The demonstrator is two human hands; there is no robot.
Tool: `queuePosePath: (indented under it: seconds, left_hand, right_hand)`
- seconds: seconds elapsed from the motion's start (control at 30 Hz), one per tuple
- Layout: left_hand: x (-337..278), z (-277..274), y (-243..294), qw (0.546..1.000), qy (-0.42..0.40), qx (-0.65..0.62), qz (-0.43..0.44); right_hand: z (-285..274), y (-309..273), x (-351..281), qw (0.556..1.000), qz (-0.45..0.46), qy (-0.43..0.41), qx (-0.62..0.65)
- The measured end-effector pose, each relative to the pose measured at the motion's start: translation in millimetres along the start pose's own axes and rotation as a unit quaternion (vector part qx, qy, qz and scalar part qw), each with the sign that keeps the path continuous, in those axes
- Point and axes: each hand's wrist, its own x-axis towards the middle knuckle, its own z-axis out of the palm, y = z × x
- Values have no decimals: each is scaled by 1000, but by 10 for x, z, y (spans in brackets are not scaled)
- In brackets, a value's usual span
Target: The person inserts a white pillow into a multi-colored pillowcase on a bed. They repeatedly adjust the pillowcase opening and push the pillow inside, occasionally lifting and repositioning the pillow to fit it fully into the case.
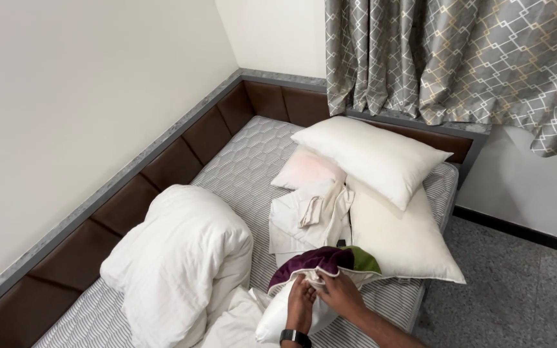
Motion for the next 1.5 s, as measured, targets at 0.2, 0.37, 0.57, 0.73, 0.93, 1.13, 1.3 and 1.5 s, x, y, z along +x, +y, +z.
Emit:
queuePosePath:
  seconds: [0.2, 0.37, 0.57, 0.73, 0.93, 1.13, 1.3, 1.5]
  left_hand:
    - [81, -184, 109, 955, -15, 296, 36]
    - [-541, 132, 483, 671, 86, 696, 241]
    - [-717, 145, 349, 629, 97, 750, 181]
    - [-646, 92, 269, 631, 35, 742, 223]
    - [-345, -205, -14, 626, -65, 691, 356]
    - [-535, 37, 29, 617, -131, 675, 382]
    - [-510, 130, 11, 671, -146, 658, 309]
    - [-249, 40, -76, 606, -144, 732, 277]
  right_hand:
    - [43, 161, -66, 999, 23, 1, -49]
    - [201, 400, -49, 998, 52, 35, 16]
    - [385, 692, -57, 974, 169, -12, 148]
    - [330, 383, -83, 975, 134, -1, 177]
    - [262, 202, -113, 996, 29, 12, 87]
    - [209, 317, -87, 993, 98, 61, 40]
    - [-70, 104, -86, 986, 148, 29, 67]
    - [-53, 61, -89, 1000, -11, 21, -1]
